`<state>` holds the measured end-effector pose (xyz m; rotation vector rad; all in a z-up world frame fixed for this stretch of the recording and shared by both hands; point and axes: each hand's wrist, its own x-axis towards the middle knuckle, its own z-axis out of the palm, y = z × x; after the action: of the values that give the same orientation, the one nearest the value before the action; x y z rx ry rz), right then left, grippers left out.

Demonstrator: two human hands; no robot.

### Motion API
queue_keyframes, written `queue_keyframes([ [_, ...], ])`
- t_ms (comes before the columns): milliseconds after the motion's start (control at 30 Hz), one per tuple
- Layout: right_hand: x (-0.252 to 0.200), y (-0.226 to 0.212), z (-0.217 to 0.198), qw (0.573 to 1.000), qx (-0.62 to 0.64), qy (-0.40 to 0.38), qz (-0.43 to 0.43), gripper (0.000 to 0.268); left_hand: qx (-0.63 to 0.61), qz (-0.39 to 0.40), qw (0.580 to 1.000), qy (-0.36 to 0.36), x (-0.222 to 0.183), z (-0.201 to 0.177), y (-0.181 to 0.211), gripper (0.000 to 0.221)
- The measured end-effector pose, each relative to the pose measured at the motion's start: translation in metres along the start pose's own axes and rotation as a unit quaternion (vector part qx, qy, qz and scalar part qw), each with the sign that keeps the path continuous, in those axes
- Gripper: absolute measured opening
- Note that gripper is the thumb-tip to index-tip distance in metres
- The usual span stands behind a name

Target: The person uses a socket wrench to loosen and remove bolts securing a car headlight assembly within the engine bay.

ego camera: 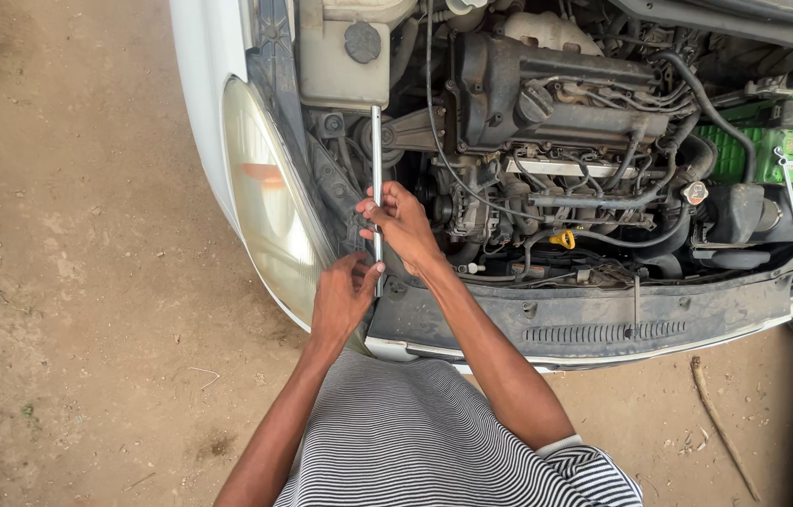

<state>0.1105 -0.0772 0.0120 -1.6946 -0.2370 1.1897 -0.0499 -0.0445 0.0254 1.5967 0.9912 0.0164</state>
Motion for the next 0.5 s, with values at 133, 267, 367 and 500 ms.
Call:
queue_keyframes([
  [133,0.002,0.002,0.005,1.0,0.0,0.005,0.017,0.027,-0.021,0.057,0.998,0.029,-0.002,0.003,-0.007,0.035],
  [267,0.006,0.002,0.007,1.0,0.019,0.003,0.018,0.028,-0.059,0.124,0.989,0.061,0.001,0.003,-0.005,0.046],
  [367,0.006,-0.001,0.008,0.999,-0.016,0.009,0.039,0.029,-0.04,0.043,0.998,0.016,-0.002,-0.002,0.004,0.039],
  [500,-0.001,-0.019,-0.002,0.793,-0.485,0.209,-0.305,0.073,0.05,0.075,0.994,0.056,-0.004,-0.022,0.001,0.026],
])
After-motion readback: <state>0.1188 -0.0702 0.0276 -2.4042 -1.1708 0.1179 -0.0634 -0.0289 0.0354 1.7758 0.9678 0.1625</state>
